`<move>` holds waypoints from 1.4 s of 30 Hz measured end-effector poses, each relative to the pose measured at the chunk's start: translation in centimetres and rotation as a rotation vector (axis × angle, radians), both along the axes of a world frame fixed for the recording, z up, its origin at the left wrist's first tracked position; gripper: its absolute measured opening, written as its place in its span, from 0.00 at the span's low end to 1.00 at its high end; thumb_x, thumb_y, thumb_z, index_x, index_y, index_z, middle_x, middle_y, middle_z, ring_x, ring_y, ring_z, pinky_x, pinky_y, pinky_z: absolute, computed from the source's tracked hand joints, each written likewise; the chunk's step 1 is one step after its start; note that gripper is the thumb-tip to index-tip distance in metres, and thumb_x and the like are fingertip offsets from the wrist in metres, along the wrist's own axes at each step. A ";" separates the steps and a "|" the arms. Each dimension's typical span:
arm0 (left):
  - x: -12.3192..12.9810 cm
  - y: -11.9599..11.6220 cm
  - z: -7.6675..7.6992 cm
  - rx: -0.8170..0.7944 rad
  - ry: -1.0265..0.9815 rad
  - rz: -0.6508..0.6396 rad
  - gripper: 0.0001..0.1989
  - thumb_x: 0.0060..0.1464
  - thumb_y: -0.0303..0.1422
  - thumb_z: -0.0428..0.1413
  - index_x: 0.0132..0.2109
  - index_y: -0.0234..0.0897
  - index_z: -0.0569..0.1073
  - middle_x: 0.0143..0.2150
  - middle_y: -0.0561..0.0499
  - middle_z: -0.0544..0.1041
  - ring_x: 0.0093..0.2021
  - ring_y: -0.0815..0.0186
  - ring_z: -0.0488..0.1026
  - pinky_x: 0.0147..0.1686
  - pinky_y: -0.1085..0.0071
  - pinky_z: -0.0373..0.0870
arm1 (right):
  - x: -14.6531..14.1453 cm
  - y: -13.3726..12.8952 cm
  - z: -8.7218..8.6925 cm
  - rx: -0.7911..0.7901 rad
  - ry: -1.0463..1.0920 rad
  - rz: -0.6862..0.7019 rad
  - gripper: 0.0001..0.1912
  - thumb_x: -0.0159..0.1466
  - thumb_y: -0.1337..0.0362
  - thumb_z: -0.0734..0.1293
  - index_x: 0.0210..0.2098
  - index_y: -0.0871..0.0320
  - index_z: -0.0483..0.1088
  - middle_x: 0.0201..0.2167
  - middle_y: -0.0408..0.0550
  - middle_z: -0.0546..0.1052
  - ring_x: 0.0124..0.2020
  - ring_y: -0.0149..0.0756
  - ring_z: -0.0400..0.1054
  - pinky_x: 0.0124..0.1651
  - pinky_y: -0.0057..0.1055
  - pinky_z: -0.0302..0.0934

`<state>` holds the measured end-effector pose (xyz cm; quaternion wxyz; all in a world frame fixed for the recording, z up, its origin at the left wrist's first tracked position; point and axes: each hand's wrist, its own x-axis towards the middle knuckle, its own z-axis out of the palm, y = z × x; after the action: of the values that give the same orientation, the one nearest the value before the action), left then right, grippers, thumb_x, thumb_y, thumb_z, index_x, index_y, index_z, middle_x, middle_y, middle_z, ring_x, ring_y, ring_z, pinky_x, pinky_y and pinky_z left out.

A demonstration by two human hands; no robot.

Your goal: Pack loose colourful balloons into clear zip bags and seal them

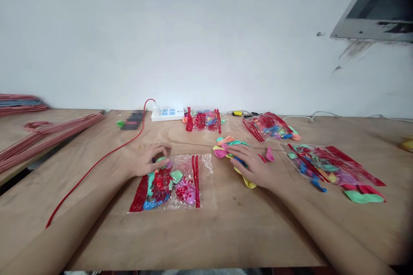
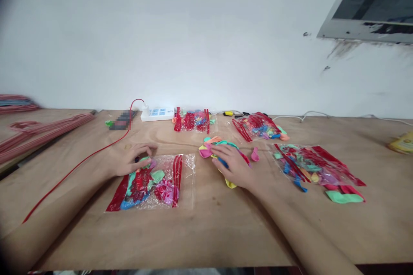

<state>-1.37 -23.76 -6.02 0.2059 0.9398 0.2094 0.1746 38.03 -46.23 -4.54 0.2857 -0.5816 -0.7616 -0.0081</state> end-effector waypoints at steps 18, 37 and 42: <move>-0.1 0.2 0.0 0.033 0.018 -0.004 0.20 0.71 0.53 0.53 0.45 0.41 0.75 0.64 0.45 0.78 0.60 0.52 0.75 0.63 0.54 0.71 | -1.6 0.9 -1.7 -0.093 -0.033 0.049 0.27 0.81 0.54 0.57 0.77 0.45 0.58 0.75 0.48 0.66 0.77 0.51 0.56 0.77 0.62 0.51; -0.1 0.3 -0.7 0.031 -0.010 0.003 0.19 0.71 0.53 0.53 0.45 0.42 0.74 0.66 0.46 0.76 0.63 0.52 0.74 0.67 0.53 0.69 | -6.3 -1.1 -0.4 -0.196 -0.096 0.383 0.26 0.80 0.60 0.59 0.75 0.52 0.65 0.72 0.51 0.71 0.73 0.49 0.62 0.75 0.55 0.58; -0.2 0.1 -0.7 0.034 -0.020 0.006 0.19 0.71 0.53 0.53 0.46 0.42 0.74 0.66 0.44 0.75 0.65 0.51 0.72 0.67 0.51 0.67 | -8.4 1.4 -0.6 -0.184 -0.131 0.530 0.24 0.79 0.62 0.58 0.71 0.55 0.69 0.67 0.52 0.76 0.74 0.46 0.62 0.79 0.50 0.54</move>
<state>-1.53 -23.62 -6.72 0.1914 0.9408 0.2070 0.1881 29.59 -44.85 -5.09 0.1741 -0.3840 -0.9014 0.0983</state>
